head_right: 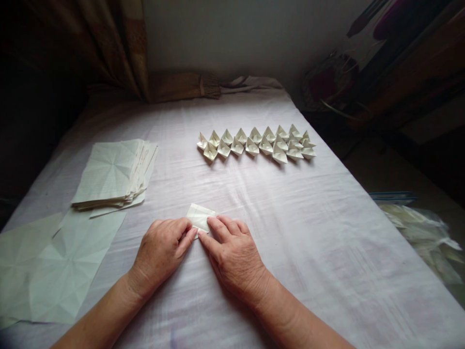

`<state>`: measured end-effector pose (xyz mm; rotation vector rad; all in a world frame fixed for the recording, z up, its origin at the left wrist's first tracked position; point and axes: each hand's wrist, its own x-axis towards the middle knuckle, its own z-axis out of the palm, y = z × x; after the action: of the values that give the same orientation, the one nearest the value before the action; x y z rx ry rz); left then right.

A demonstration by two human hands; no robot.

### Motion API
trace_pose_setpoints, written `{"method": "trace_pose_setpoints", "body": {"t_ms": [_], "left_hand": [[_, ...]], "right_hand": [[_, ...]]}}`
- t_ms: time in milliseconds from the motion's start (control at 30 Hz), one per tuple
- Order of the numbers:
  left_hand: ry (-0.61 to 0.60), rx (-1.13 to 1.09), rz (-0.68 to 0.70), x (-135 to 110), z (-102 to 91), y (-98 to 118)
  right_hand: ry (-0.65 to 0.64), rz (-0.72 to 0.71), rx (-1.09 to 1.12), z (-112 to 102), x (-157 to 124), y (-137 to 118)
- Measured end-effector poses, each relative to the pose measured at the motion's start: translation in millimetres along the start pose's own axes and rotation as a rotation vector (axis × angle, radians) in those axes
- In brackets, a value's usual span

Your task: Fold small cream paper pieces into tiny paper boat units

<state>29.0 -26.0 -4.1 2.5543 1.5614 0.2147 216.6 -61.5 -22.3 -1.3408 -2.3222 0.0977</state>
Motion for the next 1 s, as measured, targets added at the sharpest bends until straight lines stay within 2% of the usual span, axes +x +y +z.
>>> {"method": "trace_pose_setpoints", "body": {"t_ms": [467, 633, 767, 867, 1000], "left_hand": [[-0.012, -0.054, -0.032, -2.7, -1.3, 0.0], [0.084, -0.097, -0.029, -5.9, 4.7, -1.8], [0.230, -0.155, 0.111, -16.2, 9.5, -11.2], [0.251, -0.168, 0.248, -26.6, 8.3, -18.7], [0.235, -0.113, 0.308, -36.5, 7.0, -22.3]], "right_hand": [[0.015, 0.000, 0.007, 1.1, -2.0, 1.3], [0.032, 0.006, 0.017, 0.1, 0.2, 0.3], [0.045, 0.013, 0.026, 1.5, 1.0, -0.6], [0.040, 0.024, 0.032, 3.5, 0.0, -0.9], [0.036, 0.035, 0.044, 5.1, -1.8, -1.5]]}}
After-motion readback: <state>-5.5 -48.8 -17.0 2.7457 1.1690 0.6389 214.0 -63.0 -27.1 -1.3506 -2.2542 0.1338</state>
